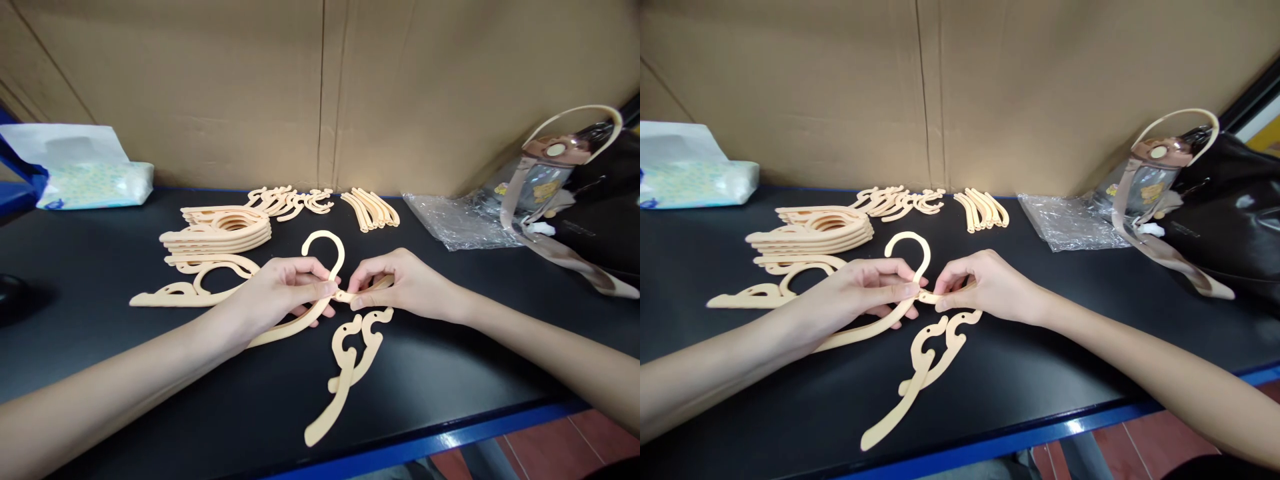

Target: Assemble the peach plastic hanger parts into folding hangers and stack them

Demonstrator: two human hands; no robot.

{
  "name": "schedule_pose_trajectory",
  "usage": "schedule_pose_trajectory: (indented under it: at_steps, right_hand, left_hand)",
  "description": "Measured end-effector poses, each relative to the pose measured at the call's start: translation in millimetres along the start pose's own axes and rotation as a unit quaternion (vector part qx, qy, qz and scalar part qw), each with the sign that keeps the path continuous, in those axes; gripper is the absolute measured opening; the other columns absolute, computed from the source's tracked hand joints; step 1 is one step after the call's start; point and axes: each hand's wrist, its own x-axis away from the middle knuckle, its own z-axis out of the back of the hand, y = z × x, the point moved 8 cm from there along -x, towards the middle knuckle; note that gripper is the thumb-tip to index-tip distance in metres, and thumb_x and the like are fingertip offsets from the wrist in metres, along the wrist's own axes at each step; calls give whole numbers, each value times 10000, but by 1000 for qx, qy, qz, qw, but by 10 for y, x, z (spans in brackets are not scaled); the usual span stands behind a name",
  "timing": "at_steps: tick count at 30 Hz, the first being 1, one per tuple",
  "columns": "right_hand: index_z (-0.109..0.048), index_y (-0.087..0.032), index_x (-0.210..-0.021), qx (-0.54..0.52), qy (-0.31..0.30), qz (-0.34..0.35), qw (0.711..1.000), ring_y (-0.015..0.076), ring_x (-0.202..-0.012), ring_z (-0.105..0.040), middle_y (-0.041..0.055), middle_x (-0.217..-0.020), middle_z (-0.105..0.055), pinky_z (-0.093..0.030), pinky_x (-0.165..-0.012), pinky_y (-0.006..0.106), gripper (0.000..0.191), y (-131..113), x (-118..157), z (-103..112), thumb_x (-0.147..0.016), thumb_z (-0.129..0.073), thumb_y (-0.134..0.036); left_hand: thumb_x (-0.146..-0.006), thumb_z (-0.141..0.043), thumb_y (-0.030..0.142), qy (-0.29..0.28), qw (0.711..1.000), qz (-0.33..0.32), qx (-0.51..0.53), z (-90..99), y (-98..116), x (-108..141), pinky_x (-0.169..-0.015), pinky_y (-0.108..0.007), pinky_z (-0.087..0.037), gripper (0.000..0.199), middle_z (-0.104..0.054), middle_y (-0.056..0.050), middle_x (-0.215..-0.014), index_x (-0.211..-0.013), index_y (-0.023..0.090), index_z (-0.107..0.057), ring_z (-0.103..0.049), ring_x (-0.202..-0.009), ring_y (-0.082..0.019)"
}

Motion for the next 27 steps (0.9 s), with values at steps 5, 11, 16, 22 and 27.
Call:
schedule_pose_trajectory:
  at_steps: [5, 11, 16, 22, 27]
  right_hand:
    - [-736, -172, -786, -5, 15, -7, 1000, 124, -665, -621, -4, -706, -703, -475, -601, 234, 138, 5, 13, -7, -770, -777, -303]
    - [-738, -179, -796, -15, 27, -14, 999, 113, -660, -612, -11, -720, -706, -475, -602, 228, 93, 20, 11, -19, -768, -770, -262]
    - [-738, -183, -796, -17, 30, -7, 999, 99, -650, -591, -23, -715, -698, -459, -582, 215, 64, -31, 16, -28, -763, -769, -228]
    - [-747, -185, -821, 49, 81, 14, 995, 116, -663, -617, -10, -723, -704, -470, -602, 239, 118, -43, 4, 100, -797, -752, -301]
    - [-756, -178, -857, 108, 170, 17, 979, 147, -696, -646, 20, -773, -726, -511, -660, 281, 182, 71, -30, 401, -810, -725, -351]
  left_hand:
    - [-592, -898, 486, -2, 1000, 5, -5, 6, 15, -12, -576, -185, -548, 386, -727, 20, -705, -725, 176, -711, -724, -704, -148]
    - [-635, -875, 477, -9, 1000, -1, -21, 17, 21, -27, -600, -185, -551, 339, -733, 10, -732, -745, 182, -748, -729, -737, -153]
    - [-657, -853, 467, -5, 999, -8, -41, 22, 13, -26, -604, -192, -543, 327, -743, -1, -751, -770, 179, -750, -737, -738, -163]
    - [-787, -719, 449, 32, 996, -40, -74, 57, 0, -14, -648, -179, -540, 296, -757, -5, -848, -925, 188, -738, -728, -785, -136]
    - [-866, -587, 479, 57, 987, -65, -134, 66, 22, 23, -651, -277, -600, 489, -752, -63, -1041, -1239, 173, -659, -734, -873, -208]
